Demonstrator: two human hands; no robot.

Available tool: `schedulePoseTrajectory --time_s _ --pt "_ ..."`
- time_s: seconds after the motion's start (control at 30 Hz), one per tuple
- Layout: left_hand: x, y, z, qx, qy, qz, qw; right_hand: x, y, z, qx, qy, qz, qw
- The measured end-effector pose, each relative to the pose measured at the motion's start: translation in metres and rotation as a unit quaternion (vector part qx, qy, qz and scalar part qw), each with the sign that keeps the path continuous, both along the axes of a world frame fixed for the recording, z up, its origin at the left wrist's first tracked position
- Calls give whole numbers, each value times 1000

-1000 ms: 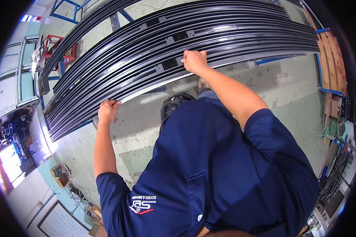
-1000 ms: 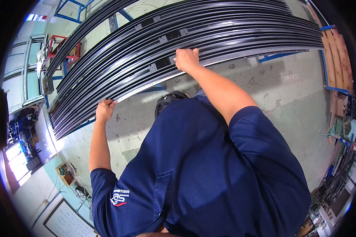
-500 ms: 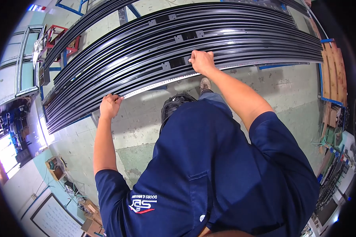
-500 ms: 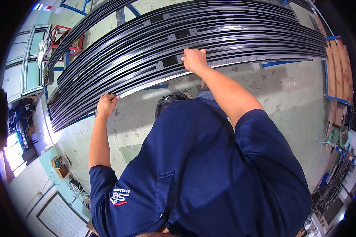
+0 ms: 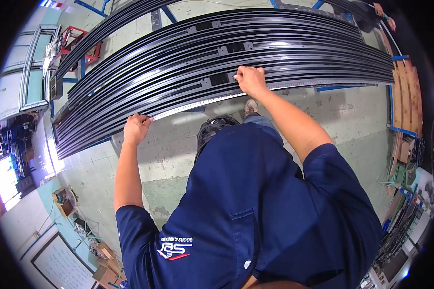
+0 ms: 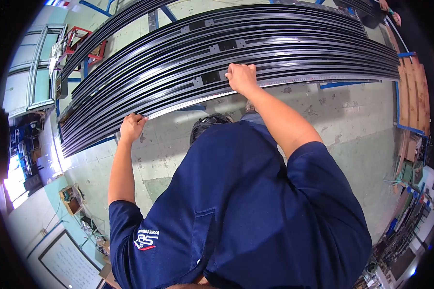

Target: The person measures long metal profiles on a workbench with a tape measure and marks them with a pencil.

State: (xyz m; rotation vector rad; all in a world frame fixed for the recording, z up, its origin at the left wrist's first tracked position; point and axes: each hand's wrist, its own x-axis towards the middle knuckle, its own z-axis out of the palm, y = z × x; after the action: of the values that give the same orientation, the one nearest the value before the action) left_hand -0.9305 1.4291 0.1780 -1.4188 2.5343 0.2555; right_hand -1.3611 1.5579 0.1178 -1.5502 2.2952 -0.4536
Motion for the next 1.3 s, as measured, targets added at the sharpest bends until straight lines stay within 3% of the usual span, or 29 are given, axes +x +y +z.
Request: schedulePoseTrajectory --time_s 0.17,0.23,0.43,0.5,0.57,0.6,0.63,0.67,0.73,0.77,0.83,0.87,0.9,0.93,1.07,1.17,1.2,1.23,1.27,1.3 --pt "-2 1 3 23 -10 15 1000 17 35 7 -123 24 -24 992" --pt "1 -2 0 22 -5 10 1000 27 65 17 -239 25 -4 971" --pt "2 -7 -1 42 -11 -1 999 30 161 -14 -208 7 -44 977" --pt "4 -7 -5 12 27 -13 999 20 181 -32 -172 -99 -112 974" --pt "-5 -11 13 137 -15 87 987 14 192 -58 -121 -256 -276 918" --pt "9 -15 -4 95 -21 57 994 4 191 -66 -157 -288 -301 895" --pt "15 -22 -11 124 -28 56 990 0 178 -32 -89 -297 -367 877" --pt "12 -26 -7 138 -53 18 989 -28 190 -73 -149 -499 -407 750" --pt "9 -23 6 182 -33 47 982 -72 190 -62 -120 -639 -443 618" --pt "12 -23 -5 181 -20 22 983 -89 195 -59 -151 -675 -419 588" --pt "5 -7 18 174 21 -14 984 -124 189 -59 -178 -656 -471 563" --pt "6 -5 0 143 45 -39 988 -150 198 -64 -171 -677 -442 563" --pt "-1 -1 -2 160 31 -49 985 -192 205 -94 -174 -692 -402 573" --pt "-7 11 11 169 39 -26 984 -210 224 -97 -197 -796 -241 520" --pt "-28 41 -17 181 128 -5 975 -237 222 -72 -168 -712 -299 613" --pt "-56 52 -50 206 117 -69 969 -263 228 -91 -180 -709 -296 614" --pt "-62 58 -40 228 118 -67 964 -258 235 -85 -198 -721 -223 625" --pt "-69 64 -40 213 137 -80 964 -256 235 -79 -216 -654 -425 587" --pt "-79 74 -20 227 123 -64 964 -244 235 -72 -272 -638 -478 538" --pt "-89 78 -29 250 113 -55 960 -244 239 -71 -284 -623 -493 536"
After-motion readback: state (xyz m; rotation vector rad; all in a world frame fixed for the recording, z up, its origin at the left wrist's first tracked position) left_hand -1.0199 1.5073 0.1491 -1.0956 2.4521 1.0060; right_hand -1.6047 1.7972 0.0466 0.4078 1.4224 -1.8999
